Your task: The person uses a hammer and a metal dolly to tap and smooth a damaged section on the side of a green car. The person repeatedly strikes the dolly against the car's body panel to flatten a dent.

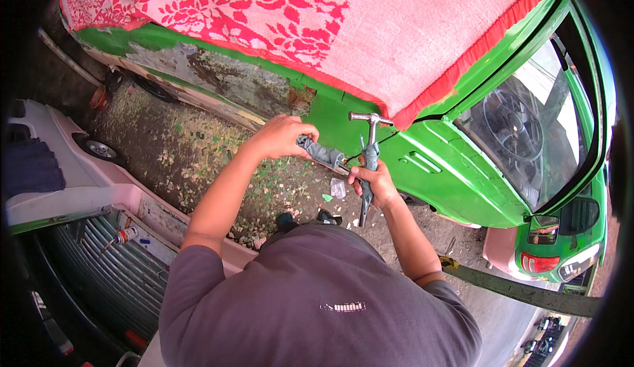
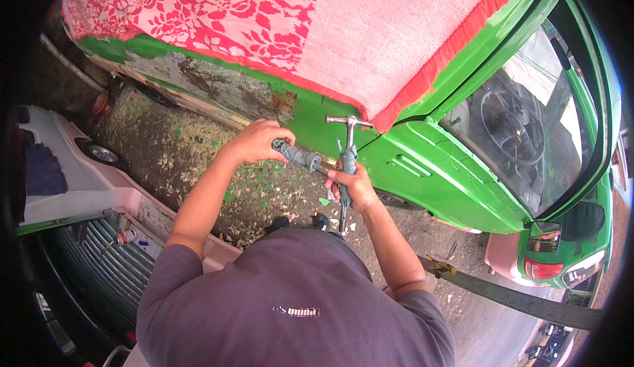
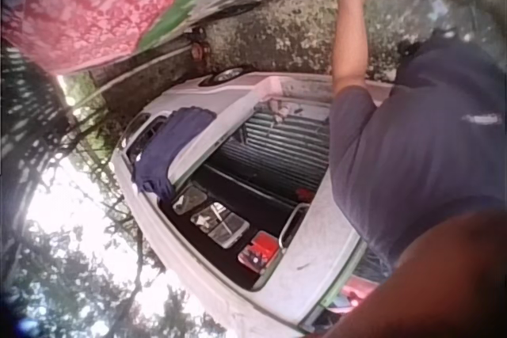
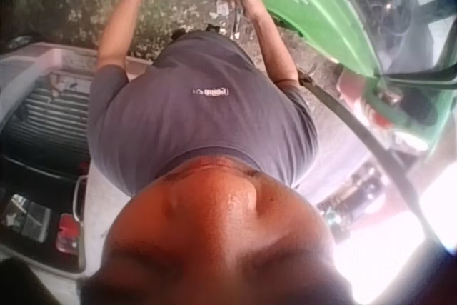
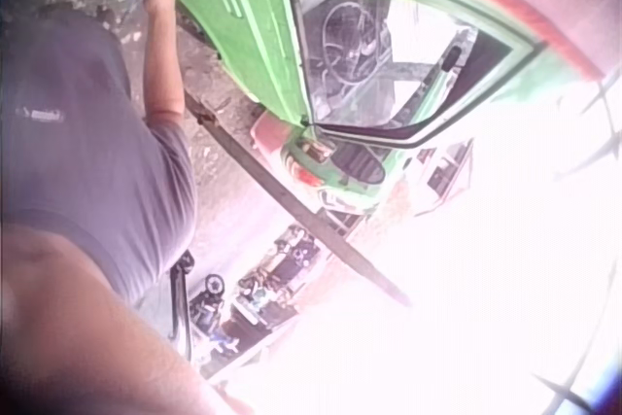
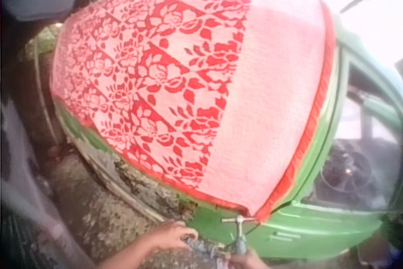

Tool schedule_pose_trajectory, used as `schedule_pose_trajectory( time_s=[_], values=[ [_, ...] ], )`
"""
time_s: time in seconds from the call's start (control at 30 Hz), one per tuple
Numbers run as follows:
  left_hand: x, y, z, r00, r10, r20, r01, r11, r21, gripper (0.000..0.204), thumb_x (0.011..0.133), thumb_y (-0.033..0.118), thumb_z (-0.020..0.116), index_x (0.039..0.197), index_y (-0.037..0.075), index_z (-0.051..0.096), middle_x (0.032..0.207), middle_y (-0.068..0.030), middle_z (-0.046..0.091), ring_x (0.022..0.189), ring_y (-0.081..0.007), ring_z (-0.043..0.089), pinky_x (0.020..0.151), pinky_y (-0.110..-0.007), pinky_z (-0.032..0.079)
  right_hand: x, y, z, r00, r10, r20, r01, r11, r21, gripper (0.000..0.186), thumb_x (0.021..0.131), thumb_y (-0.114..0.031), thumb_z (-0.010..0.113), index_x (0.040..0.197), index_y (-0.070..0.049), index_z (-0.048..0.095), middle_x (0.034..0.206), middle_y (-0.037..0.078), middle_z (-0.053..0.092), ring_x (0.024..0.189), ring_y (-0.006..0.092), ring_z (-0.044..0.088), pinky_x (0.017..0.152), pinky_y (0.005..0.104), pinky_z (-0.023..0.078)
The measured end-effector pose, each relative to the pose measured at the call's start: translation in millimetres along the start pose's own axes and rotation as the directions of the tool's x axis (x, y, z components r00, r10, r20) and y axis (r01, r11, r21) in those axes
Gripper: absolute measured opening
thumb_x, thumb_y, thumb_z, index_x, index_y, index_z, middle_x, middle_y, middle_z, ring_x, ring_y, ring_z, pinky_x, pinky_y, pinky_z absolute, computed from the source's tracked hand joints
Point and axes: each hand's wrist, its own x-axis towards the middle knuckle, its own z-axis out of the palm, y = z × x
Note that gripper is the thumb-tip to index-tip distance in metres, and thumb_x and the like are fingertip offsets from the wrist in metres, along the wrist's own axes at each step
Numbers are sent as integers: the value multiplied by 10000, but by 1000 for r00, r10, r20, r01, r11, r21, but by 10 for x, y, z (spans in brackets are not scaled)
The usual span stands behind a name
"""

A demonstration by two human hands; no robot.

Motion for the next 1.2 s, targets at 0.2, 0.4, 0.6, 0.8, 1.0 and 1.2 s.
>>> schedule_pose_trajectory(
  time_s=[0.2, 0.4, 0.6, 0.8, 1.0, 1.2],
  values=[
    [14, -121, 184, 927, 293, -232, -257, 951, 174, 593, 632, 195, 798, 1196, 155, 617, 1265, -77, 612, 1222, -254, 521, 1083, -448, 335, 8, 84, -30, 993, -85, 78, 75, 990, 122, 286, 850, 9, 663, 977, -94, 429, 683, 145, 621, 489, 167, 547, 422, 264, 416],
    [-42, -18, 985, 864, -503, -5, -89, -143, -986, 593, 815, 327, 701, 1314, 81, 495, 1279, -141, 592, 1202, -281, 556, 1027, -464, 411, -11, -29, -41, 975, -215, 56, 219, 972, -86, 251, 835, 14, 681, 952, -58, 470, 697, 125, 631, 534, 161, 568, 479, 271, 442],
    [129, 121, 1092, 953, -302, -12, -120, -342, -932, 414, 955, 421, 589, 1214, 102, 541, 1141, -131, 657, 1014, -244, 666, 894, -448, 536, -1, 41, 13, 974, -211, 83, 217, 973, -82, 272, 837, -9, 713, 1012, -35, 506, 724, 131, 651, 537, 155, 571, 485, 264, 441],
    [114, 153, 1011, 915, -391, -93, -194, -228, -954, 338, 955, 366, 611, 1151, 95, 569, 1099, -116, 677, 975, -225, 682, 830, -399, 569, 23, 128, 10, 998, 44, 38, -42, 998, -51, 241, 873, -129, 716, 1035, -17, 578, 688, 84, 623, 490, 131, 540, 442, 254, 413],
    [-42, 385, 1029, 878, -462, -127, -266, -249, -931, 324, 932, 290, 663, 1157, 79, 563, 1169, -113, 653, 1070, -222, 648, 889, -372, 548, 27, 360, 60, 996, -54, 73, 52, 998, 36, 200, 875, -142, 712, 977, -19, 593, 664, 63, 597, 474, 130, 526, 433, 251, 412],
    [-172, 336, 1047, 888, -437, -141, -260, -226, -939, 276, 950, 269, 641, 1115, 66, 555, 1163, -120, 636, 1099, -232, 633, 911, -378, 540, 27, 205, 88, 992, 5, 126, -1, 1000, -27, 225, 880, -162, 709, 986, -8, 585, 639, 63, 572, 467, 132, 513, 429, 258, 407]
  ],
)
